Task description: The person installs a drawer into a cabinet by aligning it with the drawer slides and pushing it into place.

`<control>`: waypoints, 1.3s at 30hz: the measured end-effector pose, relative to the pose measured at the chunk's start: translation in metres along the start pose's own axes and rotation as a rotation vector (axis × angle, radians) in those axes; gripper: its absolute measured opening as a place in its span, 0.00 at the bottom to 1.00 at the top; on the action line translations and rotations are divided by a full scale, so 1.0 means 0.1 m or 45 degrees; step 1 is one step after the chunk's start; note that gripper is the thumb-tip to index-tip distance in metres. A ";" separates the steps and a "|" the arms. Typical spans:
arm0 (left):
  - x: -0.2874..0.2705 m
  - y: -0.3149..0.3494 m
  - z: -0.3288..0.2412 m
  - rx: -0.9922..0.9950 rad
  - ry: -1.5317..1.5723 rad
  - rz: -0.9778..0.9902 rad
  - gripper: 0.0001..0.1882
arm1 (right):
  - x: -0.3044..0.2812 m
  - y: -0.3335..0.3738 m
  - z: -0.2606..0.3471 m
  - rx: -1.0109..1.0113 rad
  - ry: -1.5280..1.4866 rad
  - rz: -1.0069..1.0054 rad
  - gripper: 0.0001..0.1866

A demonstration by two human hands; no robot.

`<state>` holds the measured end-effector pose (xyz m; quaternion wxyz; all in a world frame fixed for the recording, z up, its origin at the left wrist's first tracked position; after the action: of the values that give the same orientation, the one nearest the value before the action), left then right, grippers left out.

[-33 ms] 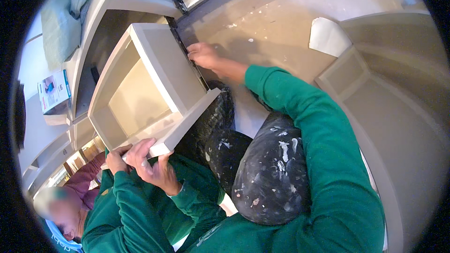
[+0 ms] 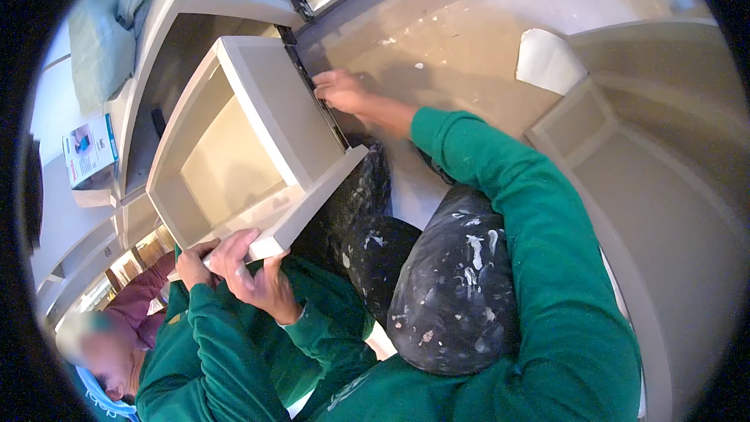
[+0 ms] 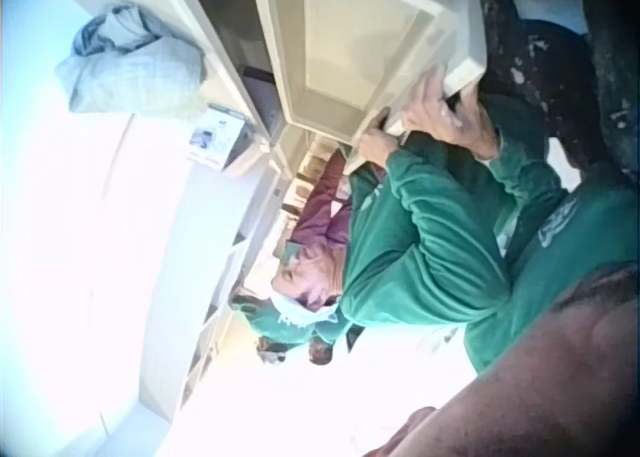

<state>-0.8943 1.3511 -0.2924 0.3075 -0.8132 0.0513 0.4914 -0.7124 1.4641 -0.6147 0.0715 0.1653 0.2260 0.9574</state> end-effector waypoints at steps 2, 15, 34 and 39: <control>0.01 0.01 0.00 0.027 -0.014 0.011 0.26 | 0.02 0.01 -0.04 0.017 -0.207 0.076 0.25; 0.03 0.04 -0.02 -0.004 0.009 -0.011 0.28 | 0.00 0.04 -0.08 0.056 -0.182 0.201 0.23; 0.08 0.02 -0.02 0.020 -0.023 0.097 0.24 | -0.09 0.16 -0.07 -0.090 -0.226 -0.458 0.09; 0.07 0.04 0.00 0.021 -0.042 0.101 0.25 | -0.07 0.18 -0.02 -0.012 -0.204 -0.426 0.09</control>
<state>-0.8918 1.3494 -0.3004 0.2951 -0.7998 0.0825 0.5162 -0.7075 1.4459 -0.6098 0.2483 0.2006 0.2395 0.9169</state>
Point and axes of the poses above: each hand's wrist, its own y-axis away from the middle knuckle, its own x-axis out of the palm, z = x × y, the point moved 9 cm from there along -y, towards the middle knuckle
